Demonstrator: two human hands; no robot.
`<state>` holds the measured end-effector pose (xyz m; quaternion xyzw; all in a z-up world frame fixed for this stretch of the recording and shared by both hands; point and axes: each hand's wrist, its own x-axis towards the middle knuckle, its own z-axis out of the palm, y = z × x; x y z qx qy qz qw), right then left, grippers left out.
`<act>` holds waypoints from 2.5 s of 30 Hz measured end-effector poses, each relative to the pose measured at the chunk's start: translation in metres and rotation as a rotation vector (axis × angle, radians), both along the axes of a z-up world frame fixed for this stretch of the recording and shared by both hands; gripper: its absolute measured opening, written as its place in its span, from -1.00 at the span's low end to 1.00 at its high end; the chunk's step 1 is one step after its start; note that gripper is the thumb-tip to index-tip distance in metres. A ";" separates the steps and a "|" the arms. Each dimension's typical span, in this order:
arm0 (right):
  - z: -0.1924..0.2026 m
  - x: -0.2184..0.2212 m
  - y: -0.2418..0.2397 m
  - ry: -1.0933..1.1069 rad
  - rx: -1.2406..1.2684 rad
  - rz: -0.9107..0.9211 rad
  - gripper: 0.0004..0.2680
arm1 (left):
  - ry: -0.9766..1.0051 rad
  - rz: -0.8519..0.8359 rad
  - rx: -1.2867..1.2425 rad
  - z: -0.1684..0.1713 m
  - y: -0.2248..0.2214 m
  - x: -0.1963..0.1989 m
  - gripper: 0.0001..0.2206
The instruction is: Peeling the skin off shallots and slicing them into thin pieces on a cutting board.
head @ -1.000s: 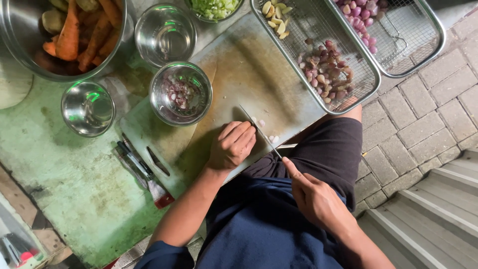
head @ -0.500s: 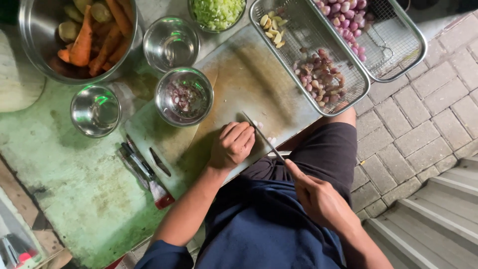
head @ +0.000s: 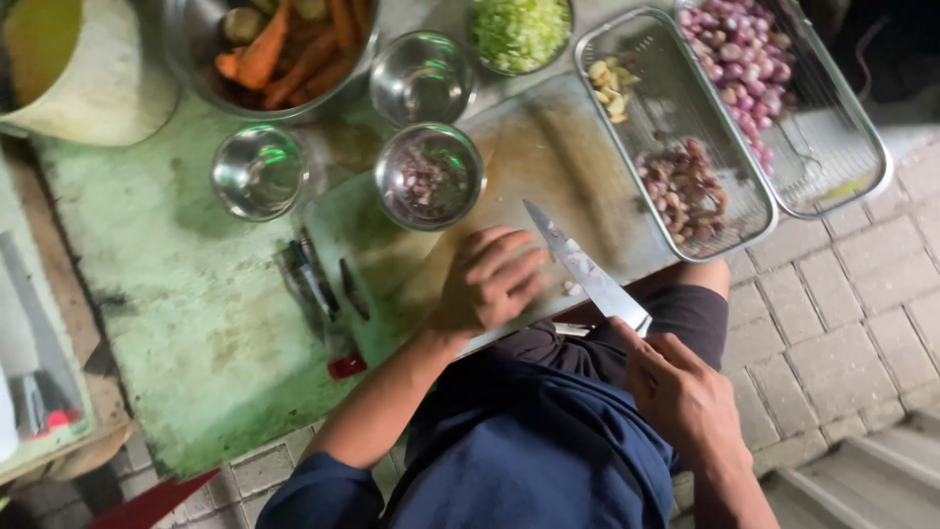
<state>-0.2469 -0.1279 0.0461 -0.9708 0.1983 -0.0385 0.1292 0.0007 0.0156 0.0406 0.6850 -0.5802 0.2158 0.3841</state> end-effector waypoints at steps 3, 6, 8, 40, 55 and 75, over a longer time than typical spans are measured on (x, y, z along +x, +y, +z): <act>0.015 0.021 0.001 -0.110 -0.101 0.083 -0.65 | -0.171 0.064 0.137 -0.028 0.000 -0.002 -0.59; 0.030 0.052 0.005 -0.110 -0.107 0.143 -0.66 | -0.173 0.125 0.275 -0.024 0.007 0.001 -0.51; 0.022 0.067 0.005 -0.170 -0.138 0.178 -0.68 | -0.212 0.202 0.298 -0.021 0.013 0.011 -0.47; -0.067 -0.084 -0.076 0.229 0.645 -0.438 -0.46 | -0.050 0.445 0.057 -0.007 0.049 0.087 -0.90; -0.065 -0.068 0.019 -0.362 1.597 -0.633 -0.58 | 0.254 -0.437 0.376 -0.060 -0.024 0.002 -0.76; -0.062 0.015 0.031 -0.277 1.847 -0.393 -0.57 | 0.486 -0.057 0.084 -0.059 -0.008 -0.039 -0.87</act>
